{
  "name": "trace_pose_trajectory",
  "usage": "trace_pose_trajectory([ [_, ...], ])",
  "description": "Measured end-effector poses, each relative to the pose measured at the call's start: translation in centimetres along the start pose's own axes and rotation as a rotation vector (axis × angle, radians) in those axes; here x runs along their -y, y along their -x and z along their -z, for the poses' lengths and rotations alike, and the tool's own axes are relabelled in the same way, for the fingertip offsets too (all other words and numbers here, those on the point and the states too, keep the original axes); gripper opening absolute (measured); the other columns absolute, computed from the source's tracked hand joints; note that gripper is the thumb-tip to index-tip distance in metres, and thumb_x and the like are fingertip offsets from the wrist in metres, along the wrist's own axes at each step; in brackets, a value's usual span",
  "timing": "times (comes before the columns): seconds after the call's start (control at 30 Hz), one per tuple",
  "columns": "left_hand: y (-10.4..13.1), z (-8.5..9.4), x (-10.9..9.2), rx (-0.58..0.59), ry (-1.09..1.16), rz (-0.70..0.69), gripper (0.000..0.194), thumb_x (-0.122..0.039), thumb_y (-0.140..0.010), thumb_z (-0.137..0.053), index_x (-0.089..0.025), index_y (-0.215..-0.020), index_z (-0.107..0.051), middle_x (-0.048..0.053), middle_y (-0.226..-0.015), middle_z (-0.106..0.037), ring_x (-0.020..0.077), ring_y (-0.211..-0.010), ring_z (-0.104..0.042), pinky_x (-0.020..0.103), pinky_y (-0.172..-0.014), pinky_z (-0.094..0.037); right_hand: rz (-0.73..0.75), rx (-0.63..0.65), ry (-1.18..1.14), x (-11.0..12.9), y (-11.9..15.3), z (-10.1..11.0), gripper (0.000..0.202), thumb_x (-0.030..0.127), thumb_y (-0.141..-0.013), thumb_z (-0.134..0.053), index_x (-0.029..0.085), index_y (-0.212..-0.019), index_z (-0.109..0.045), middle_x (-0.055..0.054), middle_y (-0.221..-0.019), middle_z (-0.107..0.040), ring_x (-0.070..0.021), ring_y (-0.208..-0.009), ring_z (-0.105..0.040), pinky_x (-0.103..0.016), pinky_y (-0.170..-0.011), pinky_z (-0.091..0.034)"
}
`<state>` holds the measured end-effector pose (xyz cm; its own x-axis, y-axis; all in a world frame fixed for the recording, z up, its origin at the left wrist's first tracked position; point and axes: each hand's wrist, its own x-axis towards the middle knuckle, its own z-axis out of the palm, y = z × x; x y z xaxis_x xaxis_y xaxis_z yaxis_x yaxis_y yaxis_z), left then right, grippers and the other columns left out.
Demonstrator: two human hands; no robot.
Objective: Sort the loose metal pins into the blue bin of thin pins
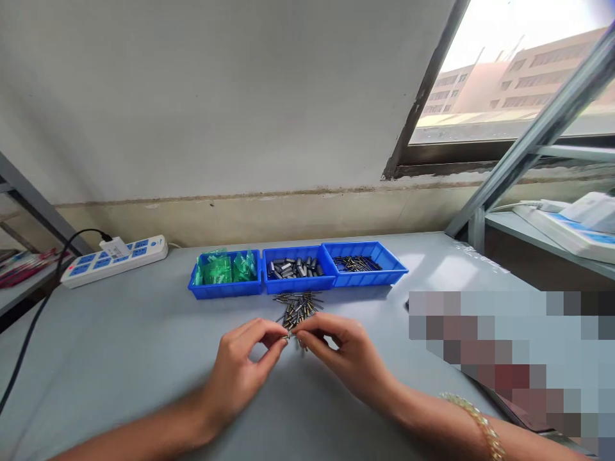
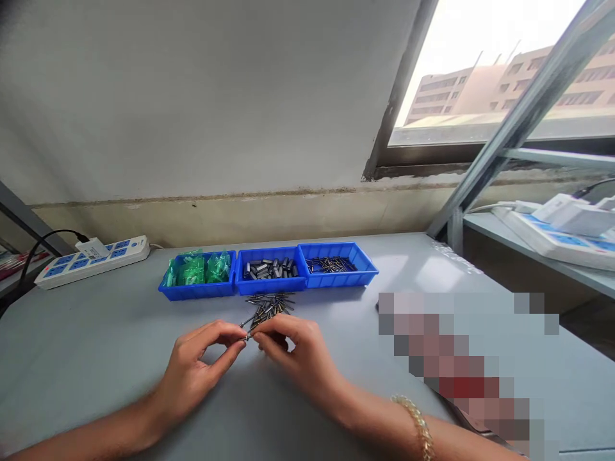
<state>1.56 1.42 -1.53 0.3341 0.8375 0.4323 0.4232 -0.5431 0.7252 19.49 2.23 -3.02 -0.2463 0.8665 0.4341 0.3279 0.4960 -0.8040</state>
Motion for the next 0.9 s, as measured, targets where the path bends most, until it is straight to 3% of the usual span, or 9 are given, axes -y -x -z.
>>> trace_pose_trajectory([
  [0.13,0.2,-0.5,-0.6,0.118,0.202,0.254,0.011,-0.02,-0.082,-0.061,-0.017,-0.077,-0.069,0.002,-0.071,-0.072,0.0169,-0.066,-0.066,0.024,-0.064,-0.051,0.277,-0.09,0.031,0.3,0.2,-0.5,0.01,0.018,-0.082,-0.063,0.019,-0.072,-0.065,0.0,-0.06,-0.06,-0.012,-0.056,-0.052,-0.024,-0.052,-0.044],
  [0.27,0.6,-1.0,-0.9,0.282,0.482,0.404,0.015,-0.024,-0.076,-0.065,-0.014,-0.064,-0.065,0.0,-0.061,-0.066,0.0154,-0.059,-0.062,0.022,-0.055,-0.048,0.444,-0.036,-0.006,0.8,0.4,-0.7,0.011,0.023,-0.083,-0.064,0.02,-0.074,-0.068,-0.001,-0.064,-0.057,-0.0127,-0.06,-0.051,-0.026,-0.056,-0.046],
  [0.33,0.6,-1.0,-0.8,0.243,0.524,0.443,0.01,-0.021,-0.074,-0.065,-0.014,-0.068,-0.066,0.001,-0.063,-0.068,0.0157,-0.061,-0.063,0.022,-0.057,-0.049,0.437,-0.027,-0.047,0.9,0.3,-0.4,0.009,0.022,-0.084,-0.063,0.02,-0.076,-0.068,-0.001,-0.066,-0.059,-0.0124,-0.061,-0.053,-0.026,-0.057,-0.046],
  [0.4,0.7,-0.8,-0.6,0.109,0.491,0.442,0.007,-0.018,-0.075,-0.063,-0.015,-0.076,-0.068,0.002,-0.069,-0.071,0.0165,-0.066,-0.066,0.023,-0.063,-0.052,0.336,-0.037,-0.071,0.6,0.2,0.1,0.007,0.018,-0.083,-0.063,0.019,-0.077,-0.067,-0.001,-0.066,-0.062,-0.0122,-0.062,-0.056,-0.025,-0.057,-0.046],
  [0.5,0.8,-0.4,-0.6,-0.042,0.411,0.361,0.015,-0.012,-0.077,-0.058,-0.017,-0.084,-0.07,0.002,-0.076,-0.073,0.0163,-0.073,-0.069,0.024,-0.07,-0.055,0.098,-0.031,-0.035,-0.2,0.0,0.4,0.008,0.014,-0.081,-0.062,0.018,-0.074,-0.066,0.0,-0.065,-0.065,-0.0116,-0.059,-0.056,-0.023,-0.054,-0.045],
  [0.63,1.1,0.1,-1.0,0.008,0.322,0.108,0.026,-0.005,-0.079,-0.054,-0.021,-0.093,-0.07,0.001,-0.086,-0.074,0.0157,-0.082,-0.07,0.024,-0.078,-0.055,-0.048,0.113,-0.09,-0.6,0.3,-0.2,0.01,0.014,-0.079,-0.059,0.018,-0.075,-0.067,0.0,-0.067,-0.069,-0.0121,-0.059,-0.061,-0.022,-0.055,-0.048],
  [0.7,1.1,0.3,-0.6,0.017,0.225,-0.005,0.03,-0.003,-0.081,-0.053,-0.022,-0.099,-0.068,0.001,-0.089,-0.074,0.0149,-0.083,-0.069,0.024,-0.079,-0.054,-0.038,0.107,-0.103,-0.3,0.0,0.0,0.011,0.017,-0.082,-0.058,0.018,-0.075,-0.067,-0.001,-0.067,-0.07,-0.0127,-0.061,-0.063,-0.023,-0.057,-0.05],
  [0.8,0.6,0.6,0.7,-0.041,-0.025,-0.121,0.027,-0.004,-0.084,-0.052,-0.02,-0.102,-0.064,0.003,-0.091,-0.072,0.0161,-0.083,-0.067,0.027,-0.079,-0.053,0.088,-0.114,0.084,-0.1,-1.1,2.0,0.013,0.02,-0.084,-0.056,0.018,-0.081,-0.069,-0.003,-0.074,-0.07,-0.0143,-0.067,-0.064,-0.026,-0.061,-0.051],
  [0.9,-0.2,0.7,2.3,0.036,-0.263,-0.195,0.023,-0.01,-0.085,-0.057,-0.017,-0.106,-0.062,0.007,-0.096,-0.068,0.0226,-0.09,-0.063,0.037,-0.081,-0.052,0.134,-0.384,0.446,-0.9,-2.7,5.1,0.02,0.022,-0.086,-0.051,0.018,-0.091,-0.07,-0.006,-0.076,-0.068,-0.016,-0.065,-0.061,-0.031,-0.061,-0.051],
])
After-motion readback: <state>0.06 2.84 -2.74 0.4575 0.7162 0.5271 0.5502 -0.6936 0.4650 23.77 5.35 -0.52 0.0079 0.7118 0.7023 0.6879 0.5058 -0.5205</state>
